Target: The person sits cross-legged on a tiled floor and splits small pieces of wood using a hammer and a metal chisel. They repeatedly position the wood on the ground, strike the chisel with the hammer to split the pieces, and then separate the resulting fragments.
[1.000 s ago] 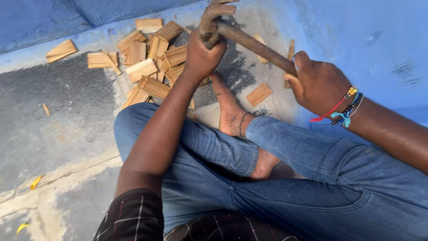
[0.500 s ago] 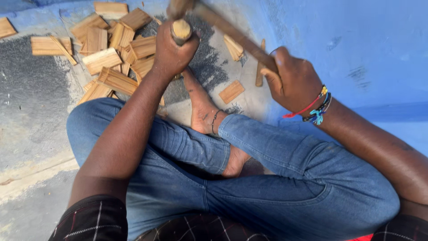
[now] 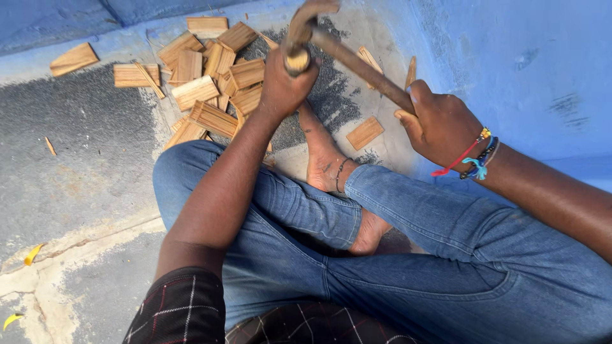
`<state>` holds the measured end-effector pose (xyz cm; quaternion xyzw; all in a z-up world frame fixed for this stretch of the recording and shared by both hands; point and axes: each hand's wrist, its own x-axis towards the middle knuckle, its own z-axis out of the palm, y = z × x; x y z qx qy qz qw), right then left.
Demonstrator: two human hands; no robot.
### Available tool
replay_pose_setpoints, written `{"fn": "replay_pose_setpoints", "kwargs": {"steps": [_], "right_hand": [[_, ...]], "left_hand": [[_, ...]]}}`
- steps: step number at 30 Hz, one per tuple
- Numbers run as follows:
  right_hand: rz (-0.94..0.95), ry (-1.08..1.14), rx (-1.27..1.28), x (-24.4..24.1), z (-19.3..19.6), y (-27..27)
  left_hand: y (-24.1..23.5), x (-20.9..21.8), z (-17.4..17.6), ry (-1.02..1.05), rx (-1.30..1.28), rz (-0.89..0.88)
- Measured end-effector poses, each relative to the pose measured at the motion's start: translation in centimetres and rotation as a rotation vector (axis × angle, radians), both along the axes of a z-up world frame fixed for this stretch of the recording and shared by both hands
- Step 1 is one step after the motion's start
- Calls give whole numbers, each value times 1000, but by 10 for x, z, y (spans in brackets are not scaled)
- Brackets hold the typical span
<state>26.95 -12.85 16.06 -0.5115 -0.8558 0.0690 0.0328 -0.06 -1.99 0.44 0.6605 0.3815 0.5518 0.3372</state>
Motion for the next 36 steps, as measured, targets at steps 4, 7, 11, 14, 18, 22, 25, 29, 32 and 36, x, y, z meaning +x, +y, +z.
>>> {"fn": "replay_pose_setpoints", "kwargs": {"steps": [4, 7, 11, 14, 18, 22, 25, 29, 32, 36], "right_hand": [[13, 83, -12, 0, 7, -2], [-5, 176, 22, 3, 6, 1], [-121, 181, 56, 8, 6, 2], [-188, 202, 19, 10, 8, 0], [-163, 207, 40, 9, 9, 0], [-214, 198, -36, 9, 10, 1], [-200, 210, -12, 11, 9, -1], [-98, 341, 163, 22, 10, -3], [-63, 469, 229, 26, 15, -5], [-67, 482, 245, 22, 20, -7]], "left_hand": [[-7, -7, -4, -124, -12, -9], [-4, -14, 6, -186, 13, 25], [-5, -17, 25, -146, 110, 8], [-6, -11, 32, -141, 124, -22], [-5, -9, 31, -101, 175, -24], [1, -10, 21, -80, 161, -46], [7, -9, 12, -109, 112, -54], [26, -17, 5, -233, -56, 55], [31, -24, 3, -320, -124, 148], [16, -8, 10, -147, 128, 258]]}}
